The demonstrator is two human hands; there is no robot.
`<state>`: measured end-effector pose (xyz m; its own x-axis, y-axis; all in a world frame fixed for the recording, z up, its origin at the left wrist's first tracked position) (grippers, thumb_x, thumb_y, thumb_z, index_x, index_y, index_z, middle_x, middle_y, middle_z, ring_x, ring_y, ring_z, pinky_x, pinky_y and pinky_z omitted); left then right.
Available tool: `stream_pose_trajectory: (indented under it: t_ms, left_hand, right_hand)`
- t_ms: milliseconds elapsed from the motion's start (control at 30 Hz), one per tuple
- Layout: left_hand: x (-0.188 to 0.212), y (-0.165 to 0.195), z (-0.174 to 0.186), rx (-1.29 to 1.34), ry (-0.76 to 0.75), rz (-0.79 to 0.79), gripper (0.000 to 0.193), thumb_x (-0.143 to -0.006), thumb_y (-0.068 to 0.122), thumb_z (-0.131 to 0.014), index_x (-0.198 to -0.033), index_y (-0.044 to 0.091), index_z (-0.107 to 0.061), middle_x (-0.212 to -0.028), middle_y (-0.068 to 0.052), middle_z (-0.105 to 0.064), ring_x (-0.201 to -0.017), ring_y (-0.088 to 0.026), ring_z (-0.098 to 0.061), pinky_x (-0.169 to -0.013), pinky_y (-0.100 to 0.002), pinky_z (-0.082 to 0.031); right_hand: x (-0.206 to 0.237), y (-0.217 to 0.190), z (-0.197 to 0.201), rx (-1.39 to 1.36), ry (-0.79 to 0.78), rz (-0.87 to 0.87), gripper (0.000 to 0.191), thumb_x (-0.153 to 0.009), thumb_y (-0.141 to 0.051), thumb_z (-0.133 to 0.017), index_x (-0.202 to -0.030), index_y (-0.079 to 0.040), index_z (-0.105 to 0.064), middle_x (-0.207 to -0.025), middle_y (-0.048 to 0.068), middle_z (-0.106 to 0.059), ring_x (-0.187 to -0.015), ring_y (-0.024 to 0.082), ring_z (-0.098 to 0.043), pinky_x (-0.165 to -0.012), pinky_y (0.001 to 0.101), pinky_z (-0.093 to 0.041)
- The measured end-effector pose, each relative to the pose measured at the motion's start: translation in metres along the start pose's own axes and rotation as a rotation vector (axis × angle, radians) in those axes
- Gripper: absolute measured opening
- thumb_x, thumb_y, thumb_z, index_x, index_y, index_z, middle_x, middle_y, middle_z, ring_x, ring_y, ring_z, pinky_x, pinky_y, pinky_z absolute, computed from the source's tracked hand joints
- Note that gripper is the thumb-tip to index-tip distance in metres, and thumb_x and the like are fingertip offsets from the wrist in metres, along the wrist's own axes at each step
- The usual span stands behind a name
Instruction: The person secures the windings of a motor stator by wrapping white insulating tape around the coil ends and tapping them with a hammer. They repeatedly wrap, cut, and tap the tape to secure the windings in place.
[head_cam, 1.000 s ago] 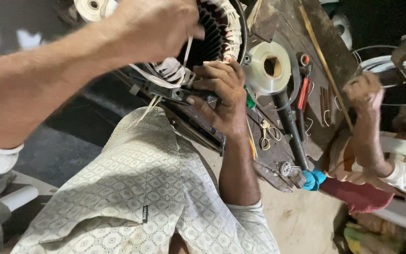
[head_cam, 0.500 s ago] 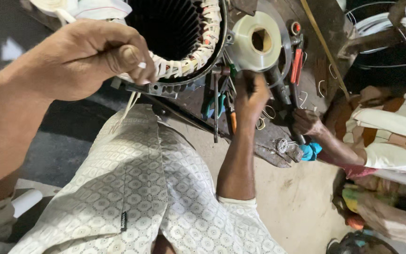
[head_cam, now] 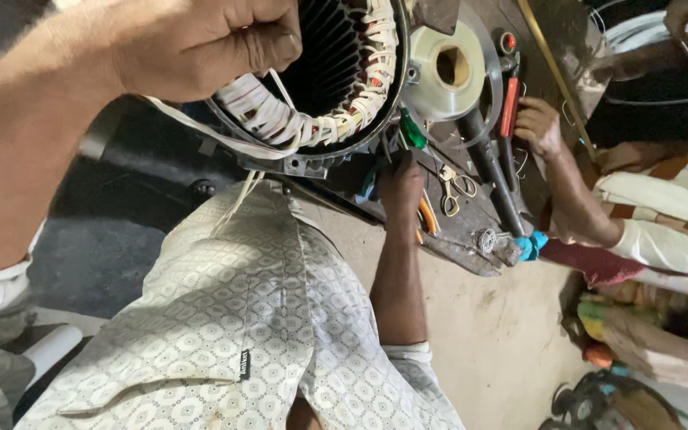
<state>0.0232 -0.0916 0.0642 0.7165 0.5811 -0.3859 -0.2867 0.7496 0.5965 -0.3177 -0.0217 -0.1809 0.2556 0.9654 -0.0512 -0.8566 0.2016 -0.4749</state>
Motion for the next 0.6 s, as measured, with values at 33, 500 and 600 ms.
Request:
stream_pose_trajectory:
  t_ms: [33,500,600]
  left_hand:
    - [-0.004,-0.003,0.001,0.033,-0.032,0.012,0.025,-0.112,0.021,-0.060,-0.095,0.004,-0.064,-0.073,-0.007,-0.062,-0.061,-0.018,-0.059,-0.058,-0.033,-0.050]
    - [0.012,-0.043,-0.008,0.776,0.180,-0.098,0.036,-0.117,0.032,-0.042,-0.091,0.007,-0.050,-0.063,0.004,-0.044,-0.052,-0.005,-0.043,-0.047,-0.022,-0.036]
    - [0.016,-0.043,0.004,0.861,0.255,-0.168,0.036,-0.125,0.027,-0.041,-0.099,0.004,-0.051,-0.070,0.002,-0.047,-0.056,-0.005,-0.044,-0.050,-0.020,-0.038]
  right_hand:
    - [0.003,0.001,0.009,-0.105,-0.048,-0.113,0.018,-0.093,-0.019,-0.068,-0.105,-0.005,-0.066,-0.084,0.009,-0.073,-0.066,0.024,-0.069,-0.056,0.0374,-0.055]
    - [0.084,-0.206,0.174,-0.139,0.159,0.112,0.028,-0.112,-0.020,-0.063,-0.135,-0.006,-0.069,-0.089,0.010,-0.068,-0.076,0.012,-0.060,-0.066,0.0265,-0.048]
    - [0.084,-0.233,0.174,0.010,0.103,0.233,0.026,-0.113,-0.016,-0.064,-0.136,-0.005,-0.066,-0.096,0.013,-0.071,-0.082,0.015,-0.066,-0.072,0.0287,-0.052]
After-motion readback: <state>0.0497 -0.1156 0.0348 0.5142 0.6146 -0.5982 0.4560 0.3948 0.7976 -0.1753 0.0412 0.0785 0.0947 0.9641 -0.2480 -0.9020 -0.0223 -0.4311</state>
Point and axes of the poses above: each hand's wrist, its own x-axis away from the middle knuckle, its own z-axis out of the back of the hand, y = z × x, the point moved 8 cm from there along -x, towards the middle knuckle
